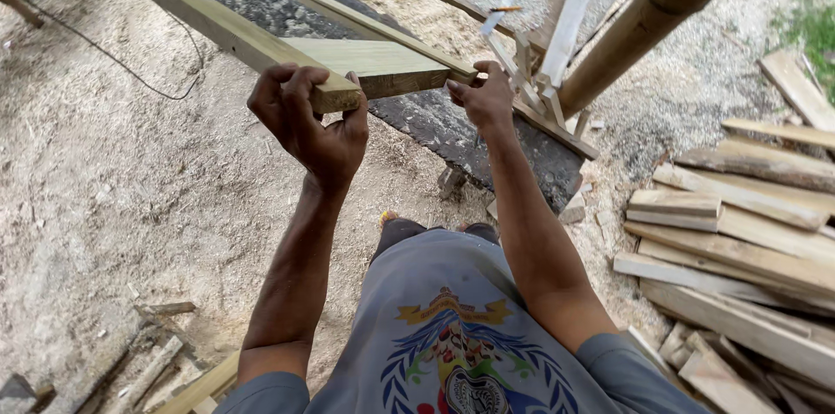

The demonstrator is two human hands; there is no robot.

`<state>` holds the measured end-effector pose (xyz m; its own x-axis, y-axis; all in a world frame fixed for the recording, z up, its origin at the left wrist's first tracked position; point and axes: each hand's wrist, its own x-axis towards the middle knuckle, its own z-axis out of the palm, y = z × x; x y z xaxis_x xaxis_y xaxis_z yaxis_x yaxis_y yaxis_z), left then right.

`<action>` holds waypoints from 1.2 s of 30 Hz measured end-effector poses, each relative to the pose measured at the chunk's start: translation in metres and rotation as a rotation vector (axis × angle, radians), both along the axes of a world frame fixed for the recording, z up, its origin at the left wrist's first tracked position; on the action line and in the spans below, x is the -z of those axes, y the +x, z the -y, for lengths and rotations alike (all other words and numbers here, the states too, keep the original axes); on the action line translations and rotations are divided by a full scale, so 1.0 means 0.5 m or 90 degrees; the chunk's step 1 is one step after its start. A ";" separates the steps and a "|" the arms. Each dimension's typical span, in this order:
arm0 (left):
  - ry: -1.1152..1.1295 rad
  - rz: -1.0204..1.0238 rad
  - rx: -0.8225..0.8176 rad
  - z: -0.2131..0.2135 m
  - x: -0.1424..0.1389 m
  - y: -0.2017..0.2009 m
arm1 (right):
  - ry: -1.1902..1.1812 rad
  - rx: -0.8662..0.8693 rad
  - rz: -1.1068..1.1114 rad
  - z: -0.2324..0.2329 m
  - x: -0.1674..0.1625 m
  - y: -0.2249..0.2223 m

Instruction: The person hammers nails into a small wooden frame laid across a workbench, repositioning and aligning the boards between strikes. They then lift and reposition the frame, take a tape measure and pencil, and measure and mark a plywood panel on the bench.

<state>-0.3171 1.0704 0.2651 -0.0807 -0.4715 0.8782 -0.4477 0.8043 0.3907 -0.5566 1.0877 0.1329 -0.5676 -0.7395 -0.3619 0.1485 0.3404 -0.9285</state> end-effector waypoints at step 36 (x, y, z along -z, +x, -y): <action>0.108 0.296 0.250 -0.091 0.347 -0.093 | 0.318 -0.084 -0.265 -0.069 0.349 0.060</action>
